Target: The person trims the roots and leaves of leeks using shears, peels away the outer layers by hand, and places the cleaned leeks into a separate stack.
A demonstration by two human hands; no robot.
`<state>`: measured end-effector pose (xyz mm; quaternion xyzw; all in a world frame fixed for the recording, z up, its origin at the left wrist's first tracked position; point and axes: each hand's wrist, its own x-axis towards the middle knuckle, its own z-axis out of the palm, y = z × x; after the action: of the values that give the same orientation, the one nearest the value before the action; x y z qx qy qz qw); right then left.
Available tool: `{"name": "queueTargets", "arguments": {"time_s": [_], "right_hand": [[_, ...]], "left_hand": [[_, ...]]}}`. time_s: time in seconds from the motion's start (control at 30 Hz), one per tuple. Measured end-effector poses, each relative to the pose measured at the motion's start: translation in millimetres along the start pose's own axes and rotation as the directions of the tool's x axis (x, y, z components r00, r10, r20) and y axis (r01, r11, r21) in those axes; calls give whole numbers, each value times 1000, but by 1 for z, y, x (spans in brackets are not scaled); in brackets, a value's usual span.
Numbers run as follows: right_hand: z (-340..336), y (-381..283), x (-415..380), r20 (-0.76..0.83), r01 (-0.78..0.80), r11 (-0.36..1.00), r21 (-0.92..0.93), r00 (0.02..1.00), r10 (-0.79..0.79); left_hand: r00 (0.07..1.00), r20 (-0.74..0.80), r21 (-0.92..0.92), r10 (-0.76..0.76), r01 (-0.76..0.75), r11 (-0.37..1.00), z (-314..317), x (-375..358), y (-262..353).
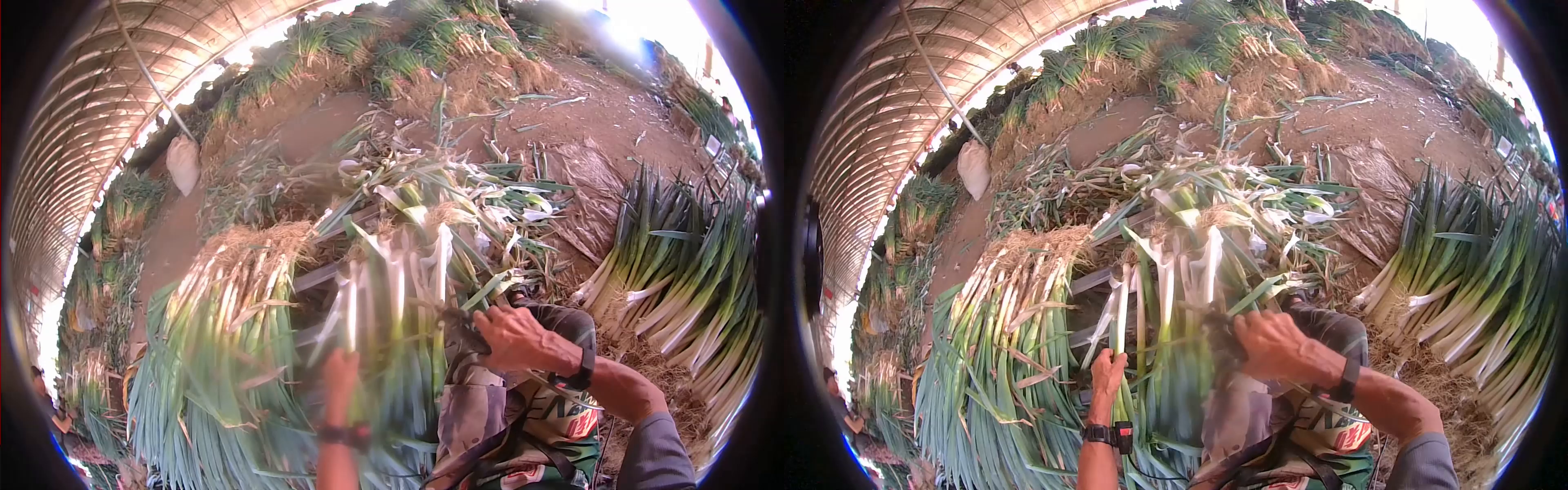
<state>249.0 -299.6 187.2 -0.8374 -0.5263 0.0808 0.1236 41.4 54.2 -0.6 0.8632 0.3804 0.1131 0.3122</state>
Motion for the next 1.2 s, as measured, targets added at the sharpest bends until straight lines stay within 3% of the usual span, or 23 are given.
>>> {"name": "queueTargets", "arguments": {"time_s": [0.07,0.17,0.3,0.43,0.47,0.53,0.57,0.67,0.8,0.9,0.93,0.97,1.0,1.03,1.07,1.1,1.17,1.2], "right_hand": [[-3,12,-6,49,-83,996,-39,995,85],[1,29,-18,-46,-191,976,-109,981,187],[16,45,-25,103,-271,937,-221,949,298],[36,55,-18,127,-16,927,-375,989,68],[41,54,-10,-22,55,894,-444,997,-73],[53,53,23,62,136,964,-226,990,-125],[63,54,41,95,169,980,-109,983,-159],[103,43,75,38,135,990,-40,990,-133],[100,41,79,-103,366,906,-212,914,-393],[102,65,100,-213,322,892,-318,892,-399],[87,72,114,-127,111,901,-420,976,-179],[66,81,130,-66,-88,843,-531,996,62],[41,98,137,-276,-278,915,291,892,359],[25,111,139,-170,-132,368,921,713,681],[25,116,140,-402,-202,616,762,598,693],[25,118,143,-622,-307,789,532,490,611],[32,117,140,-720,-379,884,273,529,449],[41,104,130,-625,-323,901,291,648,435]], "left_hand": [[1000,12,33,-3,3,999,-2,-1,4],[995,-40,95,89,-85,992,5,-3,3],[995,-33,59,97,-95,994,-3,-16,38],[998,57,20,-8,6,1000,-12,-22,60],[998,41,-22,37,-36,999,-8,-22,56],[993,2,-98,121,-121,988,-1,-21,43],[992,69,-111,108,-100,989,-1,-19,37],[979,193,-138,66,-40,990,-4,-11,24],[933,359,-370,8,134,919,-11,-9,24],[944,328,-457,37,124,881,-25,-20,47],[946,321,-500,51,123,857,-21,-19,41],[943,328,-485,54,120,866,-18,-17,34],[940,338,-470,57,116,875,-15,-15,28],[936,347,-454,64,108,885,-12,-13,25],[941,328,-425,79,72,902,-9,-12,25],[947,306,-398,95,36,917,-5,-11,27],[954,285,-357,97,11,934,2,-11,30],[955,284,-345,83,21,938,3,-10,33]]}}
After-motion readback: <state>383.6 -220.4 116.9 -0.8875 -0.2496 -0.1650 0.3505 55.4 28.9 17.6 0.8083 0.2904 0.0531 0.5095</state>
